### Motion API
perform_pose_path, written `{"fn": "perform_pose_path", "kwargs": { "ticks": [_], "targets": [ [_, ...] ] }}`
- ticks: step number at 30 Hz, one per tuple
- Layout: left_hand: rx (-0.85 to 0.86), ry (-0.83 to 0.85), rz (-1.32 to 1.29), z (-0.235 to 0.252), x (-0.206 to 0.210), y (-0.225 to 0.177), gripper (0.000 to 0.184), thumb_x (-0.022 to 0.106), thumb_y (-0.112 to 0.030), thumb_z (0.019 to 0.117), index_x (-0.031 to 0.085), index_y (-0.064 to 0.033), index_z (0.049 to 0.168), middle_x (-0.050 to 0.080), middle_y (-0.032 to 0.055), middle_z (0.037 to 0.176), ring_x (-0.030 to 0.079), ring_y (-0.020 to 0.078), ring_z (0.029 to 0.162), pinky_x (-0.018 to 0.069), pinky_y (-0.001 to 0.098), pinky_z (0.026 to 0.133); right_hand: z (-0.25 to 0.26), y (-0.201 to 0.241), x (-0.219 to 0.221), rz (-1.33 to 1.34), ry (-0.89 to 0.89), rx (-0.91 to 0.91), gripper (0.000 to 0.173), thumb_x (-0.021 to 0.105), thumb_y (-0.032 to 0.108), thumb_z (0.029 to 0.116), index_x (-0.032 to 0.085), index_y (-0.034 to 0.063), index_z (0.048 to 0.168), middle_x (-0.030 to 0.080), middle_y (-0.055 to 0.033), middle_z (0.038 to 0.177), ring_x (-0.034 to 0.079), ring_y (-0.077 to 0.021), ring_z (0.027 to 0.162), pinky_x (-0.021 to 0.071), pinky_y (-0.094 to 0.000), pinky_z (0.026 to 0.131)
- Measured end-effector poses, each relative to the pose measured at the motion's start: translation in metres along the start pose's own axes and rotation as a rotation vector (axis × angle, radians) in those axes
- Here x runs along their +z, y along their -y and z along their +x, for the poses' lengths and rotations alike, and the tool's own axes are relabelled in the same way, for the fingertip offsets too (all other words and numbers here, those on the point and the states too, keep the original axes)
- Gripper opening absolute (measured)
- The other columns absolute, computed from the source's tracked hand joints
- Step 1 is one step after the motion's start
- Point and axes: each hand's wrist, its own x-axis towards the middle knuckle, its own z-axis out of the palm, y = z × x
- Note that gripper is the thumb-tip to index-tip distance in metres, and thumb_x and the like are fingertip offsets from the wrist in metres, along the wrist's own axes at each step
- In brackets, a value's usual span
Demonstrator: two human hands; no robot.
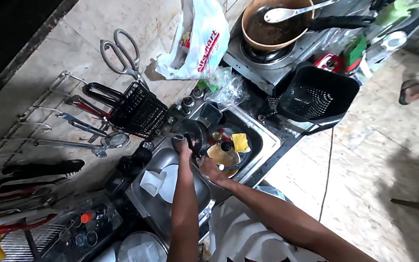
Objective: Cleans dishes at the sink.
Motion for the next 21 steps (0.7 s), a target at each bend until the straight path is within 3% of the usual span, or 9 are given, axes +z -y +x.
{"fn": "perform_pose_path", "kwargs": {
  "ticks": [3,5,8,9,11,13,16,18,21],
  "targets": [
    [0.195,-0.003,0.314,0.007,-0.01,0.003,0.04,0.056,-0.014,0.1032,0.053,0.0012,0.14,0.059,0.0267,0.133,0.059,0.0366,0.116,0.0483,0.0549,0.097,-0.004,-0.001,-0.006,0.001,0.018,0.01,0.051,0.034,0.039,0.1123,0.061,-0.0008,0.13,0.066,-0.023,0.128,0.063,-0.0354,0.124,0.0497,-0.0522,0.104],
    [0.34,0.015,0.503,0.009,-0.02,-0.001,0.039,0.054,-0.026,0.1065,0.056,-0.0007,0.137,0.063,0.0248,0.127,0.06,0.0371,0.115,0.0484,0.0561,0.098,-0.003,-0.004,-0.01,0.02,0.027,-0.005,0.052,0.033,0.04,0.1122,0.064,0.0001,0.126,0.066,-0.0222,0.126,0.063,-0.0346,0.122,0.0494,-0.0527,0.103],
    [0.426,-0.011,0.761,0.02,-0.047,-0.011,0.026,0.058,-0.016,0.0999,0.066,0.0024,0.117,0.069,0.025,0.111,0.066,0.0406,0.105,0.0529,0.0605,0.09,0.001,-0.005,-0.012,0.001,0.021,-0.043,0.056,0.026,0.041,0.1131,0.068,0.0047,0.123,0.068,-0.0194,0.126,0.063,-0.0329,0.122,0.0496,-0.0523,0.104],
    [0.451,-0.034,0.85,0.027,-0.06,-0.011,0.024,0.058,-0.014,0.0993,0.066,0.001,0.116,0.069,0.0238,0.113,0.066,0.0404,0.107,0.0534,0.0607,0.092,0.003,-0.006,-0.011,-0.006,0.012,-0.046,0.057,0.024,0.041,0.1132,0.068,0.0059,0.122,0.068,-0.019,0.125,0.064,-0.0329,0.122,0.0499,-0.0525,0.103],
    [0.482,-0.143,0.976,0.037,-0.081,-0.017,0.027,0.057,-0.016,0.1002,0.067,-0.0025,0.122,0.068,0.0217,0.121,0.064,0.04,0.115,0.0512,0.0604,0.099,0.008,-0.009,-0.008,-0.012,-0.009,-0.029,0.053,0.027,0.04,0.1123,0.068,0.0082,0.122,0.069,-0.0176,0.124,0.065,-0.0323,0.12,0.0514,-0.0535,0.101],
    [0.478,-0.307,1.034,0.046,-0.1,-0.027,0.036,0.058,-0.022,0.0993,0.063,-0.0022,0.129,0.067,0.0254,0.122,0.065,0.0438,0.114,0.0516,0.0627,0.095,0.01,-0.009,-0.008,-0.033,-0.018,-0.011,0.049,0.032,0.042,0.1112,0.066,0.009,0.125,0.069,-0.0171,0.122,0.066,-0.0327,0.118,0.0526,-0.0552,0.098],
    [0.47,-0.536,1.144,0.07,-0.123,-0.04,0.061,0.046,-0.043,0.1068,0.04,-0.0021,0.153,0.055,0.0281,0.141,0.066,0.0452,0.112,0.0547,0.0607,0.091,0.005,-0.008,-0.011,-0.057,-0.008,-0.002,0.048,0.04,0.044,0.1092,0.063,0.0068,0.129,0.069,-0.019,0.12,0.067,-0.0347,0.116,0.0534,-0.0562,0.096],
    [0.41,-0.569,1.25,0.079,-0.131,-0.051,0.068,0.043,-0.051,0.1064,0.042,-0.0004,0.151,0.059,0.0292,0.136,0.067,0.0445,0.112,0.055,0.0592,0.091,0.003,-0.012,-0.011,-0.063,-0.022,-0.006,0.047,0.043,0.043,0.1083,0.061,0.0059,0.13,0.069,-0.0191,0.119,0.067,-0.035,0.115,0.0542,-0.0554,0.095],
    [0.328,-0.494,1.34,0.085,-0.135,-0.066,0.063,0.043,-0.053,0.1058,0.06,0.0007,0.134,0.065,0.0268,0.127,0.066,0.0417,0.115,0.0541,0.0592,0.093,-0.001,-0.017,-0.015,-0.013,-0.019,-0.006,0.046,0.046,0.041,0.1081,0.06,0.0037,0.132,0.068,-0.0209,0.121,0.066,-0.0358,0.117,0.0527,-0.0551,0.099]
  ]
}}
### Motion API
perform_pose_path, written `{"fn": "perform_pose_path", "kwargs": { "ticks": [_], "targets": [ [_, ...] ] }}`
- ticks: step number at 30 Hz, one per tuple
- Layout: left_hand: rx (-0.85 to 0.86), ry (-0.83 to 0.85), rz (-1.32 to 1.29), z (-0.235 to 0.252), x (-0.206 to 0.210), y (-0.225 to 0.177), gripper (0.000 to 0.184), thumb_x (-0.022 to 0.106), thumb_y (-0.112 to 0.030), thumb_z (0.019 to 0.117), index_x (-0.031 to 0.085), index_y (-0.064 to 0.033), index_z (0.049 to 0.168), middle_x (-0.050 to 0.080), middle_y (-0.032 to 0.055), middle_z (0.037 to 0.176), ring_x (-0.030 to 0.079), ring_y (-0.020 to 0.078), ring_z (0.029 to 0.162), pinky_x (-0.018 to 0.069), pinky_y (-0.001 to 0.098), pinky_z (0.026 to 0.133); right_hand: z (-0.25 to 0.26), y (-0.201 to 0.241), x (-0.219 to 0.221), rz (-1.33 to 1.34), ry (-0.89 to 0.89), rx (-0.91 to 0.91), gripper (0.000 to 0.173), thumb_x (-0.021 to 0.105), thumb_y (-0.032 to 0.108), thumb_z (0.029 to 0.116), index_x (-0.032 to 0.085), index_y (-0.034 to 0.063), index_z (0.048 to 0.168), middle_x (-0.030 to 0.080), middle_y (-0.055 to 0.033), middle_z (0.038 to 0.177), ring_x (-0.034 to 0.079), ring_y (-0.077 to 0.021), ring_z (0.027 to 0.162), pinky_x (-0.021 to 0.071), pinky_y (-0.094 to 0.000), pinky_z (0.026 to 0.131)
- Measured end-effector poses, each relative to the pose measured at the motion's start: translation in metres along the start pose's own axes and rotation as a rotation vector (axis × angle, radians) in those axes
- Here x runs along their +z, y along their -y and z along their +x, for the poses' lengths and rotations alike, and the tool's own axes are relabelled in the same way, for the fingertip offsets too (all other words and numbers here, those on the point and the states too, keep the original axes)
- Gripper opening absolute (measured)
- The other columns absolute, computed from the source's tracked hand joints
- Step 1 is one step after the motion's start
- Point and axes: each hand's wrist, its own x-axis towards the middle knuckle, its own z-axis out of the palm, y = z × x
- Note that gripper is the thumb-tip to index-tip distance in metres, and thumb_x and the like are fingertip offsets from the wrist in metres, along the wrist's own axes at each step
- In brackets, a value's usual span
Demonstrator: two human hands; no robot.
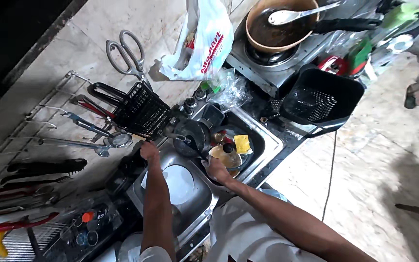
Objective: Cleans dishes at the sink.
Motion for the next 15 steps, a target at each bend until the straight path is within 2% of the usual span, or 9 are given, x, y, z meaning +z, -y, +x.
{"fn": "perform_pose_path", "kwargs": {
  "ticks": [3,5,7,8,10,12,13,14,15],
  "targets": [
    [0.005,0.043,-0.073,0.001,0.0,-0.004,0.044,0.05,-0.032,0.1047,0.062,0.0048,0.127,0.064,0.0288,0.125,0.064,0.0425,0.117,0.0525,0.0587,0.097,0.003,-0.012,-0.003,0.133,0.036,0.003,0.047,0.045,0.042,0.1089,0.063,0.0037,0.128,0.069,-0.0204,0.115,0.068,-0.0337,0.108,0.0529,-0.0538,0.095],
    [0.012,0.064,-0.1,0.001,0.0,-0.005,0.042,0.057,-0.021,0.1009,0.057,0.0071,0.132,0.063,0.0304,0.126,0.062,0.0438,0.12,0.0511,0.0578,0.1,0.009,-0.023,-0.001,0.288,0.083,0.013,0.049,0.039,0.045,0.1102,0.064,0.0059,0.123,0.066,-0.0144,0.099,0.065,-0.0262,0.083,0.0546,-0.0467,0.076],
    [0.092,0.1,-0.04,0.002,0.004,0.0,0.043,0.061,-0.014,0.0983,0.055,0.0074,0.135,0.06,0.0308,0.131,0.061,0.0444,0.122,0.0493,0.0569,0.103,0.005,-0.029,-0.004,0.512,0.161,0.012,0.049,0.033,0.045,0.1119,0.064,0.0074,0.119,0.057,-0.0061,0.081,0.052,-0.0165,0.059,0.0469,-0.0347,0.056],
    [0.155,0.091,-0.043,0.003,0.008,0.007,0.042,0.062,-0.012,0.0972,0.057,0.0048,0.135,0.059,0.0308,0.134,0.06,0.0455,0.122,0.0485,0.0582,0.104,0.001,-0.031,-0.007,0.659,0.227,0.004,0.049,0.03,0.044,0.1125,0.063,0.0078,0.116,0.052,-0.002,0.073,0.045,-0.0121,0.051,0.0421,-0.0289,0.049],
    [0.219,0.028,-0.079,-0.007,0.012,0.016,0.043,0.061,-0.01,0.0964,0.058,-0.0041,0.139,0.052,0.0291,0.143,0.06,0.0469,0.121,0.0519,0.0602,0.1,-0.004,-0.04,-0.01,0.888,0.362,-0.008,0.05,0.027,0.046,0.1127,0.06,0.0083,0.114,0.045,0.0025,0.065,0.038,-0.0079,0.045,0.037,-0.0234,0.043],
    [0.212,-0.075,-0.169,-0.044,-0.003,0.021,0.045,0.054,-0.015,0.1008,0.054,-0.0104,0.146,0.048,0.0254,0.15,0.06,0.0453,0.123,0.0544,0.0594,0.096,-0.008,-0.045,-0.006,0.82,0.318,-0.078,0.051,0.027,0.044,0.1129,0.062,0.0075,0.114,0.048,0.0012,0.067,0.043,-0.0085,0.048,0.0402,-0.0244,0.046],
    [0.235,-0.127,-0.268,-0.071,-0.013,0.018,0.043,0.05,-0.02,0.1046,0.054,-0.008,0.145,0.05,0.0253,0.148,0.059,0.0443,0.125,0.0531,0.0582,0.099,-0.011,-0.047,-0.005,0.684,0.222,-0.14,0.049,0.03,0.04,0.113,0.065,0.0055,0.117,0.057,-0.003,0.075,0.051,-0.0112,0.058,0.047,-0.0284,0.055],
    [0.276,-0.153,-0.424,-0.105,-0.023,0.008,0.04,0.049,-0.023,0.1066,0.059,-0.0023,0.139,0.056,0.0266,0.141,0.06,0.0433,0.124,0.0507,0.0571,0.102,-0.014,-0.049,-0.008,0.541,0.143,-0.196,0.044,0.036,0.033,0.1124,0.066,0.0027,0.123,0.067,-0.0107,0.095,0.063,-0.018,0.08,0.0546,-0.037,0.076],
    [0.317,-0.129,-0.59,-0.143,-0.03,-0.005,0.04,0.049,-0.027,0.1079,0.063,0.003,0.131,0.064,0.027,0.129,0.064,0.0403,0.117,0.0516,0.0551,0.101,-0.021,-0.05,-0.013,0.412,0.067,-0.232,0.039,0.042,0.028,0.1105,0.066,0.0027,0.127,0.07,-0.0157,0.113,0.067,-0.0244,0.102,0.0549,-0.0442,0.094]
  ]
}}
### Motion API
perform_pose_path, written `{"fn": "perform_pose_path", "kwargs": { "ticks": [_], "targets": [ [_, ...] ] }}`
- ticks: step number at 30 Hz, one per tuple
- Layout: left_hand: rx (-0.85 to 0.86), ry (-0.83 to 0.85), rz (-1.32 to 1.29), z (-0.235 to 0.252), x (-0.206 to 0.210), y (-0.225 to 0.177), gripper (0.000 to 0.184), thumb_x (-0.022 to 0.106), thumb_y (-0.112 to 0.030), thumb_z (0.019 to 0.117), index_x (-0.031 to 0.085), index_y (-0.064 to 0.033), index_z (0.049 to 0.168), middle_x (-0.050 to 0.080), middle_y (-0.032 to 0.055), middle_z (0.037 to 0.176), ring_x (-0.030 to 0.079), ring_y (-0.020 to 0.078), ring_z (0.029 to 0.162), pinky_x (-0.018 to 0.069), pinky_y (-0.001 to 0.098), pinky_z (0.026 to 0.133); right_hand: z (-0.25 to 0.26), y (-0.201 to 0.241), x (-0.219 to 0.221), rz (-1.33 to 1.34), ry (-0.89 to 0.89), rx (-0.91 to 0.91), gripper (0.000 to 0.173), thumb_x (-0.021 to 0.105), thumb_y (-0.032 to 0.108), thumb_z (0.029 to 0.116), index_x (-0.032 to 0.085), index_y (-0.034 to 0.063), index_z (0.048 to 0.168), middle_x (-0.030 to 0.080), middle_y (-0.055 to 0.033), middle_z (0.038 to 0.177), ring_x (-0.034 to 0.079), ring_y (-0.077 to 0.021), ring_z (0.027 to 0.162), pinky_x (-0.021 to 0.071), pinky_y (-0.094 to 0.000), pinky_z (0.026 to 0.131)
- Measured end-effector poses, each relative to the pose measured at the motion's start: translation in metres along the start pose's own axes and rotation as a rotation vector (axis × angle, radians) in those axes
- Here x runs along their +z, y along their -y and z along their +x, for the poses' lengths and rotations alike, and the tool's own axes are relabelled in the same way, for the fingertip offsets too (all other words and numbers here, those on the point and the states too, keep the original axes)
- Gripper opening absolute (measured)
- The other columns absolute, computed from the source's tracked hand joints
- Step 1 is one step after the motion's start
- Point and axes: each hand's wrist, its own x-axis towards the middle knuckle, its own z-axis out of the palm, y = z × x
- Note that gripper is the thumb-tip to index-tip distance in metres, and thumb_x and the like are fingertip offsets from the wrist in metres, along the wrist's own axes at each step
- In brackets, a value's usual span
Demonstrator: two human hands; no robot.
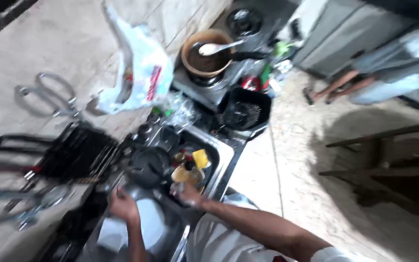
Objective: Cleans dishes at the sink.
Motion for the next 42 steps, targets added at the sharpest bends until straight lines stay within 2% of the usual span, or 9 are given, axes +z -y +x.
{"fn": "perform_pose_path", "kwargs": {
  "ticks": [2,5,12,17,23,29,35,39,42],
  "targets": [
    [-0.045,0.189,-0.321,-0.061,0.004,-0.052,0.05,0.041,-0.036,0.1107,0.065,0.0069,0.121,0.071,0.0213,0.109,0.071,0.0287,0.099,0.0571,0.0481,0.09,-0.019,0.014,-0.005,-0.251,-0.048,-0.01,0.041,0.046,0.03,0.1097,0.059,0.0045,0.139,0.066,-0.0219,0.131,0.064,-0.0357,0.123,0.0488,-0.055,0.107],
    [-0.209,0.475,-0.689,-0.115,0.019,-0.099,0.054,0.037,-0.039,0.1116,0.063,0.007,0.124,0.074,0.0143,0.1,0.073,0.0193,0.091,0.06,0.0396,0.087,-0.034,0.009,0.001,-0.356,-0.041,-0.067,0.045,0.043,0.034,0.1104,0.055,0.0032,0.142,0.067,-0.026,0.124,0.066,-0.0424,0.116,0.0515,-0.0616,0.1],
    [-0.139,0.453,-0.641,-0.12,0.051,-0.098,0.046,0.03,-0.036,0.1129,0.055,0.001,0.12,0.053,0.001,0.069,0.057,0.0105,0.054,0.0553,0.0311,0.053,0.004,-0.051,-0.078,-0.642,-0.351,-0.046,0.042,0.056,0.036,0.103,0.066,0.0083,0.133,0.063,-0.0203,0.137,0.062,-0.0398,0.125,0.0502,-0.0618,0.103],
    [-0.078,0.678,-0.528,-0.127,0.051,-0.098,0.045,0.045,-0.032,0.1095,0.051,-0.0049,0.145,0.063,0.0154,0.099,0.058,0.0197,0.07,0.0531,0.0395,0.062,0.042,-0.092,-0.12,-0.852,-0.242,-0.006,0.062,0.068,0.019,0.0954,0.047,0.0111,0.154,0.029,-0.0224,0.166,0.037,-0.0481,0.146,0.037,-0.0684,0.112],
    [-0.17,0.793,-0.711,-0.136,0.052,-0.093,0.039,0.041,-0.022,0.111,0.05,-0.0045,0.145,0.058,0.0054,0.077,0.059,0.0152,0.056,0.0554,0.0326,0.051,0.049,-0.096,-0.121,-0.877,-0.297,0.007,0.045,0.051,0.013,0.1038,0.052,0.0007,0.148,0.049,-0.0279,0.151,0.052,-0.0485,0.134,0.0448,-0.063,0.109],
    [-0.171,0.778,-0.688,-0.135,0.064,-0.093,0.04,0.04,-0.027,0.1117,0.052,-0.0087,0.145,0.054,0.003,0.074,0.05,0.0133,0.053,0.0469,0.029,0.047,0.041,-0.068,-0.126,-0.23,-0.526,0.052,0.04,0.056,0.032,0.1039,0.066,-0.0002,0.124,0.07,-0.0234,0.114,0.067,-0.0354,0.111,0.052,-0.0541,0.1],
    [-0.121,0.805,-0.509,-0.15,0.086,-0.11,0.047,0.035,-0.031,0.1122,0.049,-0.0026,0.147,0.059,0.0109,0.087,0.055,0.0193,0.064,0.0518,0.0373,0.058,0.015,-0.037,-0.075,0.862,-0.266,-0.054,0.057,0.039,0.043,0.1098,0.032,0.0115,0.156,0.055,-0.0173,0.143,0.064,-0.029,0.119,0.0581,-0.0465,0.096],
    [0.021,0.806,-0.361,-0.157,0.087,-0.123,0.045,0.034,-0.025,0.1118,0.05,-0.0008,0.147,0.065,0.0207,0.128,0.066,0.0279,0.112,0.0539,0.0457,0.098,0.031,-0.043,-0.061,0.813,-0.448,-0.126,0.049,0.05,0.042,0.1083,0.039,0.0072,0.141,0.067,-0.0171,0.115,0.069,-0.0268,0.098,0.0605,-0.0449,0.083],
    [0.082,0.8,-0.329,-0.161,0.09,-0.123,0.045,0.034,-0.023,0.1119,0.05,0.0023,0.145,0.06,0.0223,0.139,0.057,0.0298,0.132,0.0432,0.0463,0.114,0.043,-0.052,-0.061,0.557,-0.598,-0.108,0.069,0.073,0.034,0.0967,0.037,0.0033,0.147,0.063,-0.0216,0.125,0.069,-0.029,0.106,0.0605,-0.0473,0.089]
  ]
}}
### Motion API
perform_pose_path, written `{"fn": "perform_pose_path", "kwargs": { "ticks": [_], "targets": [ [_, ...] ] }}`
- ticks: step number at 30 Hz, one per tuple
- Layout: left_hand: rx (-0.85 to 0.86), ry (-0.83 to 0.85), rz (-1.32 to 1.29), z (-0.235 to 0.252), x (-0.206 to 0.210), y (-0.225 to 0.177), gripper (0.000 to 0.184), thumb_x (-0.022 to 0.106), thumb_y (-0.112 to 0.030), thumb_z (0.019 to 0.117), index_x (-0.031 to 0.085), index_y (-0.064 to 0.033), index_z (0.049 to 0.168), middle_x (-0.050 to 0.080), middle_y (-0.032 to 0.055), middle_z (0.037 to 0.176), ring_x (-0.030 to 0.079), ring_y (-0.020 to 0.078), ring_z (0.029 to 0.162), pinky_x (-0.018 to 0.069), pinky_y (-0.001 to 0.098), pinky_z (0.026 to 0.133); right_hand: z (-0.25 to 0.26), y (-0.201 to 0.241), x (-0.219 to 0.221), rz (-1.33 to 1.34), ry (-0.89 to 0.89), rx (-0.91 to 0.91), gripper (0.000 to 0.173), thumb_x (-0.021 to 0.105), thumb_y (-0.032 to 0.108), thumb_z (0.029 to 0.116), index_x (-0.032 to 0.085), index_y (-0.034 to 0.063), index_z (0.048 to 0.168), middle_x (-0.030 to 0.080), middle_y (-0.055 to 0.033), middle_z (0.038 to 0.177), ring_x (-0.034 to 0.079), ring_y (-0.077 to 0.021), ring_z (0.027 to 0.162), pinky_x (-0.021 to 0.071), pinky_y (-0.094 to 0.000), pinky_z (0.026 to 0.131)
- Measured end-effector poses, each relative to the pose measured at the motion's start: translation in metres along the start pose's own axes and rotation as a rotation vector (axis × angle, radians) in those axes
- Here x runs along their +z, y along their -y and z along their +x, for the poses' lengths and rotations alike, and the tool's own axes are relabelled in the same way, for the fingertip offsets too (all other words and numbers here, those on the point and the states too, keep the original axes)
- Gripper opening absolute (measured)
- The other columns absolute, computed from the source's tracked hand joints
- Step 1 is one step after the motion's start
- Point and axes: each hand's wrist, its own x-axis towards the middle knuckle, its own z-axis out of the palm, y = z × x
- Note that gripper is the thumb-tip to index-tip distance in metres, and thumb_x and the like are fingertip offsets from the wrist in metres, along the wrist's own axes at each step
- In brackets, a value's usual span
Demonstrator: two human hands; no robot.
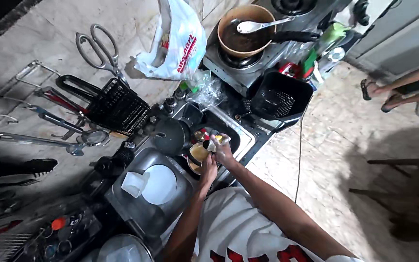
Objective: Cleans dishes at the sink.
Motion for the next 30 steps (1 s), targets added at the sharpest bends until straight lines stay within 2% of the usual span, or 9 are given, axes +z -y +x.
{"fn": "perform_pose_path", "kwargs": {
  "ticks": [3,5,7,11,15,19,24,28,30],
  "targets": [
    [-0.024,0.02,0.02,0.001,-0.005,0.0,0.046,0.033,-0.028,0.1124,0.052,-0.0003,0.144,0.064,0.0212,0.132,0.062,0.0294,0.123,0.0478,0.0474,0.108,0.01,0.015,-0.002,-0.485,0.008,-0.05,0.063,0.068,0.045,0.0979,0.055,-0.0021,0.137,0.068,-0.0243,0.119,0.068,-0.0341,0.11,0.0548,-0.0515,0.099],
    [-0.049,0.063,0.031,0.0,-0.016,0.002,0.046,0.032,-0.031,0.1124,0.056,-0.0031,0.139,0.068,0.0188,0.115,0.067,0.0275,0.103,0.054,0.0459,0.093,0.018,0.023,-0.007,-0.745,0.061,-0.136,0.054,0.064,0.044,0.1007,0.061,0.0004,0.133,0.07,-0.0243,0.114,0.069,-0.0385,0.108,0.054,-0.0577,0.098],
    [-0.061,0.123,0.04,0.002,-0.027,0.009,0.044,0.032,-0.032,0.1121,0.059,-0.0054,0.133,0.066,0.0134,0.098,0.064,0.0232,0.083,0.0546,0.0418,0.078,0.027,0.029,-0.014,-0.913,0.152,-0.219,0.046,0.064,0.039,0.1012,0.063,0.0037,0.131,0.071,-0.0228,0.11,0.07,-0.0395,0.105,0.0551,-0.0594,0.094],
    [-0.054,0.224,0.023,0.004,-0.047,0.027,0.039,0.034,-0.03,0.1111,0.063,-0.0078,0.125,0.062,0.0082,0.088,0.058,0.0176,0.069,0.051,0.0366,0.064,0.042,0.03,-0.026,-1.063,0.294,-0.365,0.048,0.065,0.038,0.1007,0.06,0.0076,0.138,0.07,-0.021,0.119,0.068,-0.0387,0.111,0.0536,-0.0587,0.099],
    [-0.044,0.318,0.087,0.007,-0.061,0.032,0.039,0.035,-0.029,0.1114,0.065,-0.0077,0.123,0.065,0.0097,0.097,0.059,0.0178,0.076,0.0514,0.037,0.071,0.033,0.026,-0.029,-1.095,0.466,-0.453,0.057,0.063,0.045,0.099,0.056,0.0128,0.146,0.066,-0.0157,0.134,0.062,-0.0329,0.126,0.0476,-0.0552,0.11],
    [0.064,0.364,0.168,0.005,-0.064,0.024,0.038,0.038,-0.026,0.11,0.068,-0.0037,0.116,0.068,0.0134,0.1,0.065,0.0216,0.089,0.0532,0.0413,0.087,0.027,0.015,-0.024,-1.224,0.626,-0.637,0.05,0.059,0.054,0.0998,0.071,0.0142,0.127,0.07,-0.0123,0.127,0.065,-0.0322,0.122,0.0482,-0.056,0.108],
    [0.124,0.28,0.157,-0.003,-0.055,0.023,0.038,0.039,-0.025,0.1097,0.069,-0.0024,0.116,0.07,0.0148,0.1,0.067,0.0228,0.093,0.0529,0.041,0.09,0.038,0.03,-0.016,-1.048,0.344,-0.388,0.04,0.076,0.023,0.0911,0.068,0.0033,0.125,0.072,-0.0229,0.111,0.07,-0.0404,0.104,0.0545,-0.0608,0.095],
    [0.072,0.184,0.1,-0.008,-0.038,0.019,0.038,0.039,-0.025,0.1103,0.068,-0.0041,0.123,0.07,0.0146,0.1,0.068,0.0232,0.091,0.0541,0.0424,0.089,0.047,0.024,-0.008,-0.616,0.047,-0.298,0.04,0.08,0.029,0.0912,0.067,0.0053,0.121,0.072,-0.0217,0.105,0.071,-0.0377,0.093,0.0571,-0.061,0.084],
    [0.044,0.133,0.073,-0.008,-0.034,0.023,0.038,0.038,-0.026,0.1108,0.067,-0.005,0.125,0.07,0.0136,0.099,0.067,0.0225,0.088,0.0546,0.0418,0.087,0.054,0.016,-0.007,-0.248,0.026,-0.087,0.035,0.069,0.034,0.0986,0.069,0.0085,0.123,0.073,-0.013,0.108,0.07,-0.0253,0.094,0.0594,-0.048,0.083]
  ]
}}
